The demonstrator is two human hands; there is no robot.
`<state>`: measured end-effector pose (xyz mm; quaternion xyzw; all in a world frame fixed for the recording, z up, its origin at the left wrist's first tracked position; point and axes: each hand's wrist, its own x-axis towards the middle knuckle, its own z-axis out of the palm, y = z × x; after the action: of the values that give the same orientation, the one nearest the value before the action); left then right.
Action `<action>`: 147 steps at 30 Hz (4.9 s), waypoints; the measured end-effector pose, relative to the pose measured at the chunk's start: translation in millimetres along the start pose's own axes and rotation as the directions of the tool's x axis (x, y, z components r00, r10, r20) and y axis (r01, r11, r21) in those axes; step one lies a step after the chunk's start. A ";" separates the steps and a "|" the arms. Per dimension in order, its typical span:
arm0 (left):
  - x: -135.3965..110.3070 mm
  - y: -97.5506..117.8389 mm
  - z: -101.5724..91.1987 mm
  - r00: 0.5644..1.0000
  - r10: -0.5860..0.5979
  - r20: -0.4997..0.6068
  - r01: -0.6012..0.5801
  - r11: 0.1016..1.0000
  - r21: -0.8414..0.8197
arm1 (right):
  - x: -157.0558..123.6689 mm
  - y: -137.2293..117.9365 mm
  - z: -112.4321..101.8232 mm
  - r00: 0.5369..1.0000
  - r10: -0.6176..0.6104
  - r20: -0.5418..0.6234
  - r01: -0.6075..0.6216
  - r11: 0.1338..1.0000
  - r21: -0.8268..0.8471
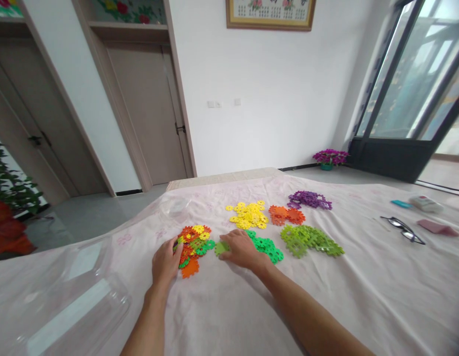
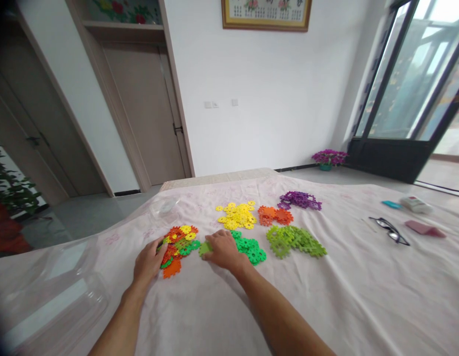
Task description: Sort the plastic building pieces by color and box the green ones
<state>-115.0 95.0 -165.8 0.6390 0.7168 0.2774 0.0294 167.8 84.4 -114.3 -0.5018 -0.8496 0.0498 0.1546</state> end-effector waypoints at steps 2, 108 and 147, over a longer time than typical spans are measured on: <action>0.0 -0.4 0.2 1.000 0.002 -0.002 -0.002 1.000 0.003 | -0.8 -8.4 2.7 1.000 0.007 0.027 -0.006 0.998 -0.055; -7.2 11.2 0.6 0.992 -0.119 0.048 0.126 0.977 -0.172 | -77.1 160.7 -79.1 0.307 0.813 -0.495 -0.749 0.528 0.402; -7.1 11.3 2.2 0.997 -0.073 0.001 0.073 0.989 -0.130 | -9.8 -21.7 30.2 0.974 -0.177 -0.138 0.198 0.967 0.160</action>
<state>-102.6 89.5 -165.0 0.6086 0.7201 0.3235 0.0798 144.6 67.3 -139.7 -0.4058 -0.8747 0.0774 0.2533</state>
